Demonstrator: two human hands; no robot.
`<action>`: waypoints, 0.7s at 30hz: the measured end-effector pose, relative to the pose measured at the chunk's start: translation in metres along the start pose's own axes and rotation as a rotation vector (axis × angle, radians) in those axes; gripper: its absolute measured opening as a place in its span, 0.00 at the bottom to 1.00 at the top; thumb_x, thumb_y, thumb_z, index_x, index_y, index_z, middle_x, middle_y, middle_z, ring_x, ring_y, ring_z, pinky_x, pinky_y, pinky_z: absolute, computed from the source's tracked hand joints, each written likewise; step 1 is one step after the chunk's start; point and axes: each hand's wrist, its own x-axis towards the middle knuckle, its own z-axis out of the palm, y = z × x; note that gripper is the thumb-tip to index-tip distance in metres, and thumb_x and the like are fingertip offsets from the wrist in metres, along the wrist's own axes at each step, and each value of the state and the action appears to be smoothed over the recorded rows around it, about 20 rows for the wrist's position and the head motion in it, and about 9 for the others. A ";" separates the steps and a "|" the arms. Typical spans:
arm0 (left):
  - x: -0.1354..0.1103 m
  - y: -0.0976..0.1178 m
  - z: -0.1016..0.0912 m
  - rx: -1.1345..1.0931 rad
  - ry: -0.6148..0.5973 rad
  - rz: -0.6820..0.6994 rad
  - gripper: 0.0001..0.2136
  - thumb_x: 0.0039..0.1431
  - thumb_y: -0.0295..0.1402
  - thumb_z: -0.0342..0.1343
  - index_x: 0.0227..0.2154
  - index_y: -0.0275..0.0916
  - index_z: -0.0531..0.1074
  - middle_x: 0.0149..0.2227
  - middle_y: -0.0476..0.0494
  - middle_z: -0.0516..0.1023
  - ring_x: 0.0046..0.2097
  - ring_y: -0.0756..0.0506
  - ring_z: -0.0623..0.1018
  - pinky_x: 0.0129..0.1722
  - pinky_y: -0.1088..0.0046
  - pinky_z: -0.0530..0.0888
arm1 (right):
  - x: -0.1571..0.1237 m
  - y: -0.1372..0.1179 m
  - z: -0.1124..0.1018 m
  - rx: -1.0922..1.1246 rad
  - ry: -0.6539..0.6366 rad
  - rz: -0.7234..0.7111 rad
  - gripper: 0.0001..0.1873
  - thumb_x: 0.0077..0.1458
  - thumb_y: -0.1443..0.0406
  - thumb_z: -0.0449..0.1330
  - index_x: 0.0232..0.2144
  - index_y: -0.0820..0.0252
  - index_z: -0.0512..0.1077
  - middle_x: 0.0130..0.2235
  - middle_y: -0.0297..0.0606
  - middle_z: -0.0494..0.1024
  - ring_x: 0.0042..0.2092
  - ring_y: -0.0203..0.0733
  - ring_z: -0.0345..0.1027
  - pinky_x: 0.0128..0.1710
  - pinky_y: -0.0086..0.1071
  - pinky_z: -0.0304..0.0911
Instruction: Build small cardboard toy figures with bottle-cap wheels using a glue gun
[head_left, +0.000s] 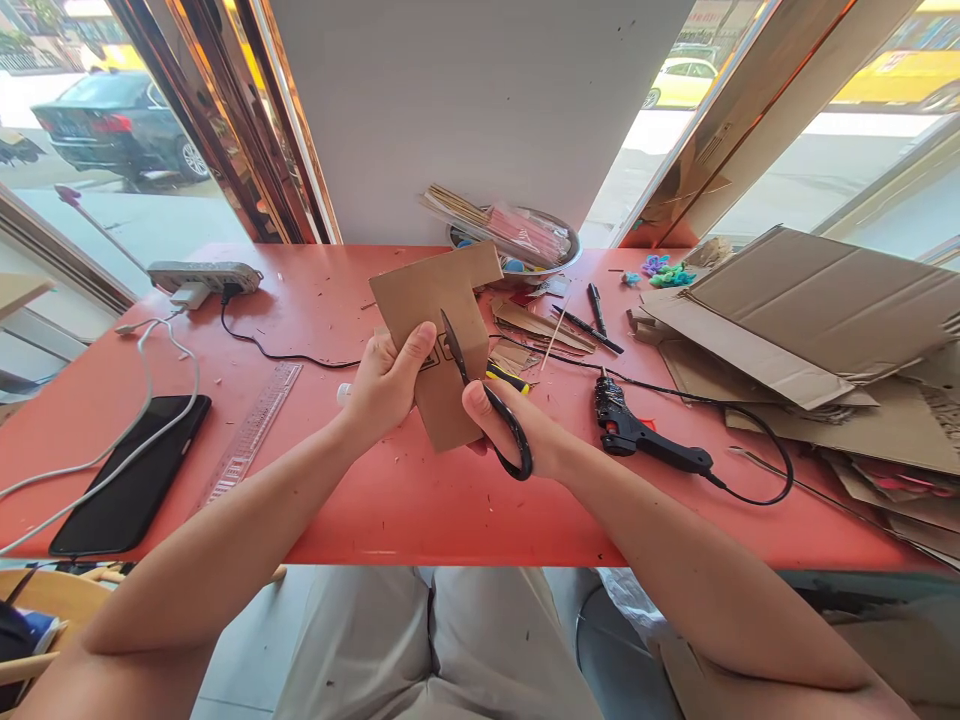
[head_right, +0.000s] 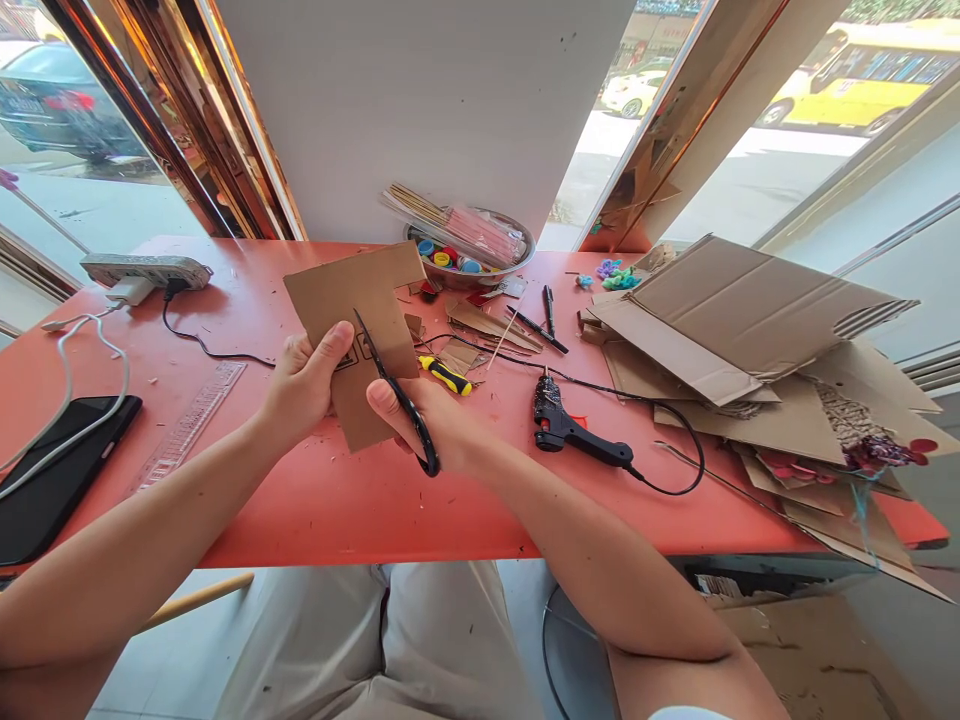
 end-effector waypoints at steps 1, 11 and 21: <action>0.000 0.000 0.000 0.000 0.004 -0.001 0.35 0.51 0.72 0.63 0.18 0.42 0.65 0.16 0.54 0.58 0.16 0.54 0.57 0.12 0.75 0.52 | 0.000 -0.001 0.001 0.016 0.002 0.009 0.46 0.42 0.16 0.49 0.21 0.51 0.58 0.18 0.30 0.62 0.21 0.35 0.55 0.22 0.35 0.53; 0.000 0.002 -0.001 0.041 0.024 0.010 0.36 0.51 0.72 0.62 0.17 0.41 0.63 0.15 0.53 0.63 0.17 0.53 0.62 0.14 0.77 0.58 | 0.001 0.005 0.009 0.057 0.070 0.044 0.44 0.46 0.20 0.53 0.18 0.51 0.58 0.15 0.30 0.61 0.17 0.36 0.57 0.16 0.33 0.53; -0.004 0.004 0.003 0.031 -0.114 -0.116 0.38 0.44 0.77 0.61 0.18 0.43 0.59 0.15 0.56 0.56 0.17 0.55 0.56 0.14 0.76 0.54 | 0.002 0.004 0.007 0.054 0.058 -0.004 0.44 0.49 0.19 0.49 0.26 0.52 0.63 0.20 0.31 0.67 0.20 0.38 0.61 0.19 0.34 0.61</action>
